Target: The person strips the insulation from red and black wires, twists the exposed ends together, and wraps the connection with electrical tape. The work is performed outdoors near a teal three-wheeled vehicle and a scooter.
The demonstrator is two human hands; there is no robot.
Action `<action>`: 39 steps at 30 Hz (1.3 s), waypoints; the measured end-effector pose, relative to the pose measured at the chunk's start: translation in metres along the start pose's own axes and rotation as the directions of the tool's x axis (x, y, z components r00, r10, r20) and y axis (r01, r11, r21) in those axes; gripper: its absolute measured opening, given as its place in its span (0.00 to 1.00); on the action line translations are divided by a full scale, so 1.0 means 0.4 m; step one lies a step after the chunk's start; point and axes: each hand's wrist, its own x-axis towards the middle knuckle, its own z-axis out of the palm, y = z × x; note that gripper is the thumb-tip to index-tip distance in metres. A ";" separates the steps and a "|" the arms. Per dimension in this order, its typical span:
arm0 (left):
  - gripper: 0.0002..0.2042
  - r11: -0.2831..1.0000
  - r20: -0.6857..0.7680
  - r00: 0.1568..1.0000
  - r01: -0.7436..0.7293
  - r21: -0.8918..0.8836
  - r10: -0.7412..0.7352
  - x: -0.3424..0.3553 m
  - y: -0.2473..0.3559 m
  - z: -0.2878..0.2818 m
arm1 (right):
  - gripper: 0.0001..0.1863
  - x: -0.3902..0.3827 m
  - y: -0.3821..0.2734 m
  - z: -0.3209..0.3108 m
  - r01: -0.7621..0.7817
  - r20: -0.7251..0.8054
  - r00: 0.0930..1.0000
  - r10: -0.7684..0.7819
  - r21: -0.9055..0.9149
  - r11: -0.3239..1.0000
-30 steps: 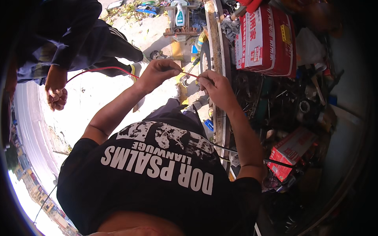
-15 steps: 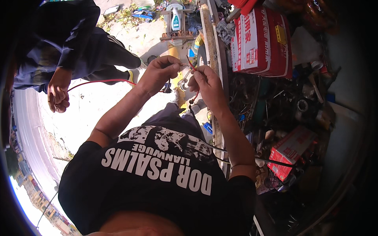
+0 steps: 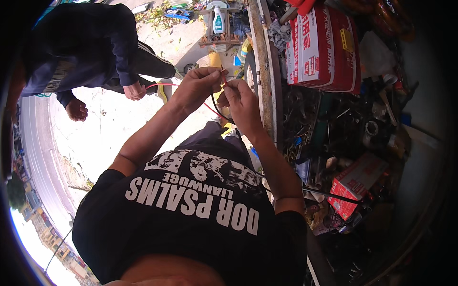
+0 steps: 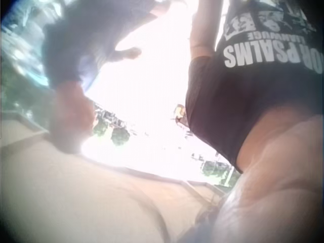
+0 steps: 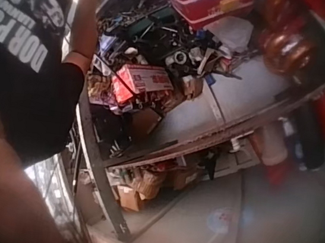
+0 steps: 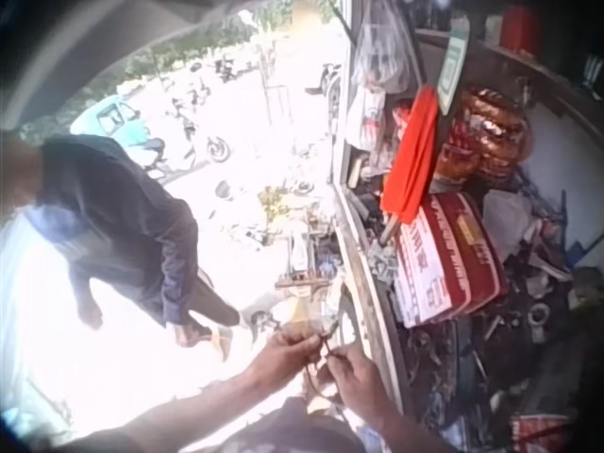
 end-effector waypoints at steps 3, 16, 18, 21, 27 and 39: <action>0.10 0.995 -0.078 0.997 -0.008 0.103 0.016 0.000 0.000 0.014 | 0.08 -0.002 0.007 0.001 -0.001 -0.002 1.000 0.001 0.028 1.000; 0.08 0.893 -0.029 0.997 -0.056 0.446 0.077 -0.027 0.019 0.049 | 0.07 0.023 -0.030 -0.001 0.205 -0.167 0.958 -0.232 -0.162 0.965; 0.08 0.894 0.057 0.997 -0.077 0.440 0.058 -0.034 0.014 0.045 | 0.06 0.026 -0.037 -0.001 0.198 -0.176 0.957 -0.228 -0.175 0.965; 0.07 0.922 0.039 0.993 -0.122 0.369 0.116 -0.044 0.002 0.047 | 0.05 0.025 -0.031 -0.012 0.152 -0.134 0.977 -0.164 -0.097 0.984; 0.07 0.924 -0.061 0.974 -0.184 0.335 0.217 -0.065 -0.004 0.077 | 0.05 0.015 -0.038 -0.004 0.161 -0.111 0.980 -0.168 -0.075 0.984; 0.05 0.898 -0.057 0.974 -0.180 0.401 0.220 -0.077 0.006 0.086 | 0.04 0.000 -0.057 0.025 0.393 -0.208 0.882 -0.424 -0.172 0.903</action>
